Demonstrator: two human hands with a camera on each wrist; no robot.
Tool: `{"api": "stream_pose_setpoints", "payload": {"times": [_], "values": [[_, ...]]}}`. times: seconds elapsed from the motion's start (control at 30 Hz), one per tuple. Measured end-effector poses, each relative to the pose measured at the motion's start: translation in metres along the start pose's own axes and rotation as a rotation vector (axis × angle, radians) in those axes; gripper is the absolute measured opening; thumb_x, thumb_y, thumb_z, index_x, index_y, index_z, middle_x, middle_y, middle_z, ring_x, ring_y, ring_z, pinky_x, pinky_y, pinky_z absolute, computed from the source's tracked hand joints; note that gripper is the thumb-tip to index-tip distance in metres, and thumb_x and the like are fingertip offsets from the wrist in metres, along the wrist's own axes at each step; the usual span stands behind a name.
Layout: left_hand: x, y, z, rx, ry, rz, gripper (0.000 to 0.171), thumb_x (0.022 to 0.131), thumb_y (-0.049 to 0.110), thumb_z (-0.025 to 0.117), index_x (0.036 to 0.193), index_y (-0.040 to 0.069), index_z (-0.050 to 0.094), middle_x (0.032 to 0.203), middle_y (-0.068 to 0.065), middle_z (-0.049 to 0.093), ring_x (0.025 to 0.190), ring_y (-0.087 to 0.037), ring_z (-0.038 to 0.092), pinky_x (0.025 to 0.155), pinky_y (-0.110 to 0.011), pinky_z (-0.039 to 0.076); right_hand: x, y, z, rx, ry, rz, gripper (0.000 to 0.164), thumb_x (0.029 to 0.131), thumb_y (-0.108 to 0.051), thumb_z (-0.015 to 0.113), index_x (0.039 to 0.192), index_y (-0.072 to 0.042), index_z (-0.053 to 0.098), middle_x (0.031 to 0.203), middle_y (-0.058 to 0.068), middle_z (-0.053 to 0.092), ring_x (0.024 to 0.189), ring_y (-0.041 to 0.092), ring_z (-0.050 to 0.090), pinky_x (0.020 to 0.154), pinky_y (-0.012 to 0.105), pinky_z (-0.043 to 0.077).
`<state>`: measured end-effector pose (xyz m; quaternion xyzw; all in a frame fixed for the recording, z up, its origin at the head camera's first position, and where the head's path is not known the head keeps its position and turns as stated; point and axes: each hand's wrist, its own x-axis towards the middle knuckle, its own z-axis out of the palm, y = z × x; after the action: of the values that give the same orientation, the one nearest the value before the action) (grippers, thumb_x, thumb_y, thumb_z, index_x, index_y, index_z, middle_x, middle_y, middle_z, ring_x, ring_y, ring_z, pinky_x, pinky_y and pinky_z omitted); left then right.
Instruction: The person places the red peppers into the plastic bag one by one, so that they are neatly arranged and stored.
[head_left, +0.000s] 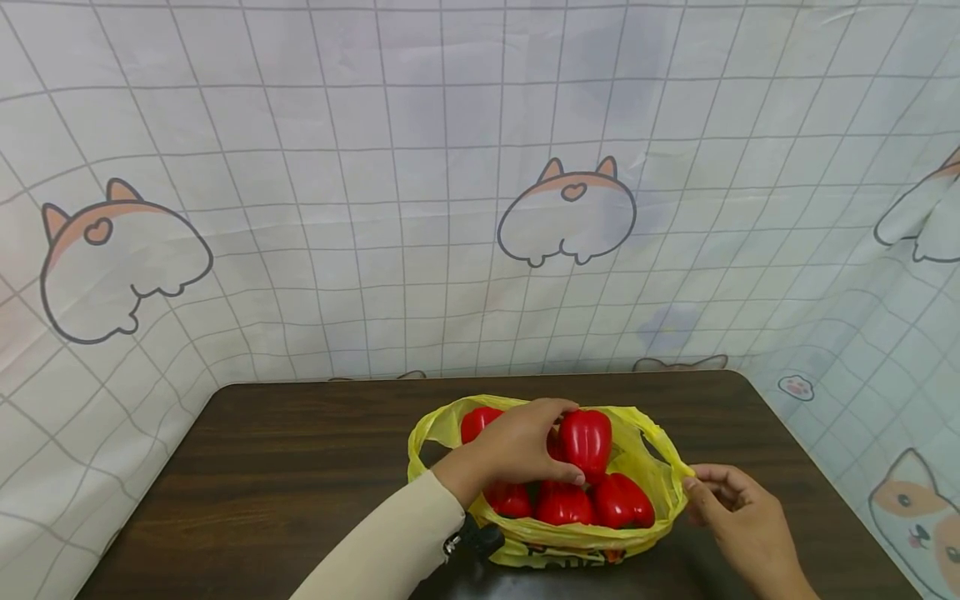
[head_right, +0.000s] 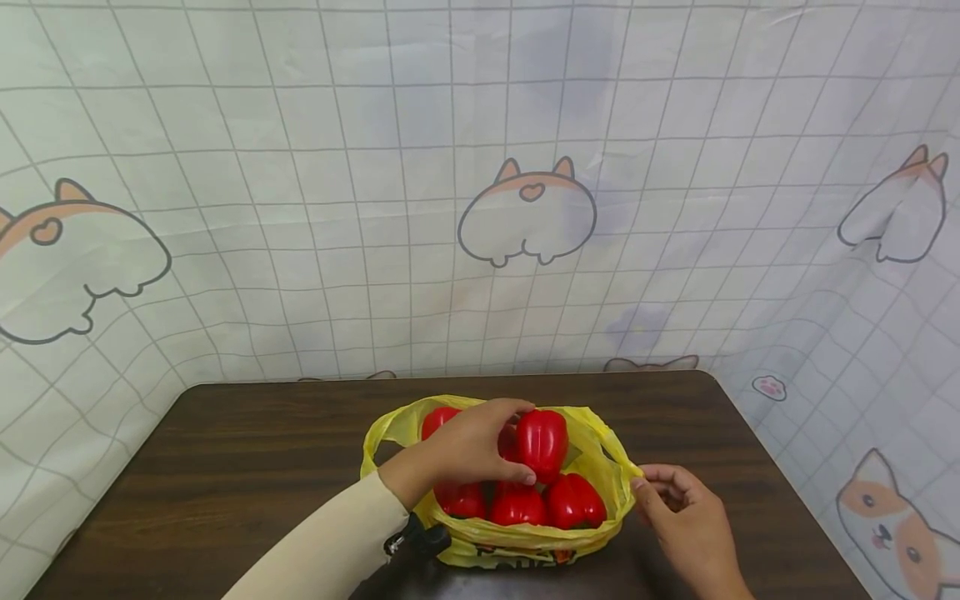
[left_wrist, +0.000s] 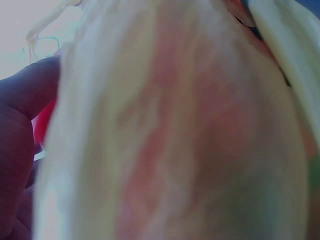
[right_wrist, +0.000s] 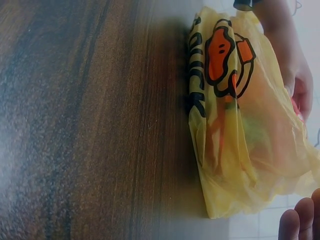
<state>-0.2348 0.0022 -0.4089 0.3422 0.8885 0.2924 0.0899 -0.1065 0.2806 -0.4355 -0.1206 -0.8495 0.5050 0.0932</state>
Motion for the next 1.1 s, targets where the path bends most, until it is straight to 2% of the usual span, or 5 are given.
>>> {"api": "stream_pose_setpoints", "payload": {"times": [0.3, 1.1], "values": [[0.008, 0.005, 0.005, 0.073, 0.029, 0.001, 0.092, 0.073, 0.052, 0.089, 0.149, 0.022, 0.047, 0.135, 0.008, 0.059, 0.109, -0.009, 0.059, 0.085, -0.031, 0.056, 0.000, 0.000, 0.000, 0.006, 0.004, -0.005, 0.047, 0.099, -0.041, 0.068, 0.123, -0.001, 0.064, 0.094, 0.006, 0.074, 0.075, 0.019, 0.069, 0.067, 0.033, 0.060], [0.019, 0.005, 0.017, 0.127, 0.072, -0.078, 0.084, 0.073, 0.050, 0.090, 0.140, 0.020, 0.051, 0.122, 0.008, 0.062, 0.100, -0.012, 0.059, 0.079, -0.030, 0.056, 0.000, 0.000, 0.001, 0.001, -0.008, -0.014, 0.047, 0.099, -0.041, 0.068, 0.123, -0.002, 0.064, 0.095, 0.007, 0.074, 0.076, 0.020, 0.069, 0.068, 0.034, 0.060]]}}
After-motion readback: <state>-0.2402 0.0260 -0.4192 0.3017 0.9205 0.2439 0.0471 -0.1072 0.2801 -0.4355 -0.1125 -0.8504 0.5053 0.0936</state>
